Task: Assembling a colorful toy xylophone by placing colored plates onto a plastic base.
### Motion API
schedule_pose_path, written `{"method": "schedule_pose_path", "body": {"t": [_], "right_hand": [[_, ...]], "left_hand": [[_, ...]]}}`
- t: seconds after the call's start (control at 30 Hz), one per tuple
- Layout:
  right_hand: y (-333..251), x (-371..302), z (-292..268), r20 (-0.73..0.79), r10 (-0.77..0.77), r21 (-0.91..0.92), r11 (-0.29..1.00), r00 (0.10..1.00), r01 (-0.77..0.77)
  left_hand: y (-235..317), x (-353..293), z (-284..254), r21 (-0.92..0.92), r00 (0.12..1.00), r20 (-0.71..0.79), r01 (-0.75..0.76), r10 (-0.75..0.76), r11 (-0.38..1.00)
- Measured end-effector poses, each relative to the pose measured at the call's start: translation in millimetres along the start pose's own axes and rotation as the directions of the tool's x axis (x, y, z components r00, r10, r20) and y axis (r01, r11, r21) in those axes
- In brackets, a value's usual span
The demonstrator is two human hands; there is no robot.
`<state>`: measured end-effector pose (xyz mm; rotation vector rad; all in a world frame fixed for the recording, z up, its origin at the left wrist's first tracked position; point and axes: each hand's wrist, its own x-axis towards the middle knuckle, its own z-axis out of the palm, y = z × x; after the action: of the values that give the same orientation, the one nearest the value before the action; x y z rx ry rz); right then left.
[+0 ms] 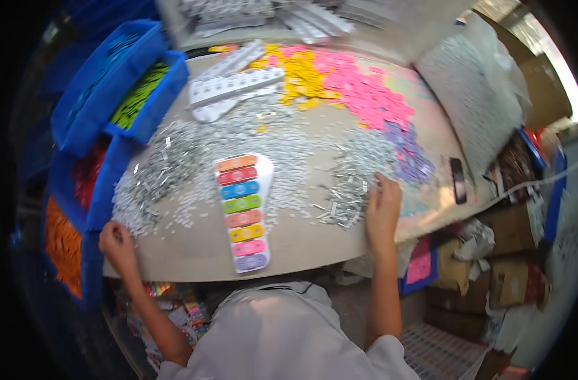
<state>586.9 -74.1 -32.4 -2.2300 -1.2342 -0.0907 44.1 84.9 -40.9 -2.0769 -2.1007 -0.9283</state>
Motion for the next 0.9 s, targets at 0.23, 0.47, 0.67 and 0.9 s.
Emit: {"method": "schedule_pose_path", "body": {"t": [0.23, 0.47, 0.67, 0.9], "right_hand": [[28.7, 5.8, -14.8, -0.146, 0.022, 0.044, 0.999, 0.989, -0.016], [34.3, 21.9, -8.5, -0.1, 0.1, 0.156, 0.984, 0.99, -0.084], [44.4, 32.0, -7.1, -0.149, -0.018, -0.023, 1.0, 0.989, 0.015], [42.9, 33.9, 2.2, -0.175, 0.036, -0.042, 0.998, 0.984, -0.044]], "left_hand": [[101.7, -43.2, 10.4, -0.759, 0.959, 0.235, 0.283, -0.159, 0.587], [136.0, -90.7, 44.8, -0.804, 0.911, 0.403, 0.399, -0.091, 0.441], [133.5, -85.2, 45.8, -0.795, 0.879, 0.47, 0.46, -0.078, 0.396], [132.0, -85.7, 46.4, -0.792, 0.879, 0.47, 0.461, -0.083, 0.4]]}}
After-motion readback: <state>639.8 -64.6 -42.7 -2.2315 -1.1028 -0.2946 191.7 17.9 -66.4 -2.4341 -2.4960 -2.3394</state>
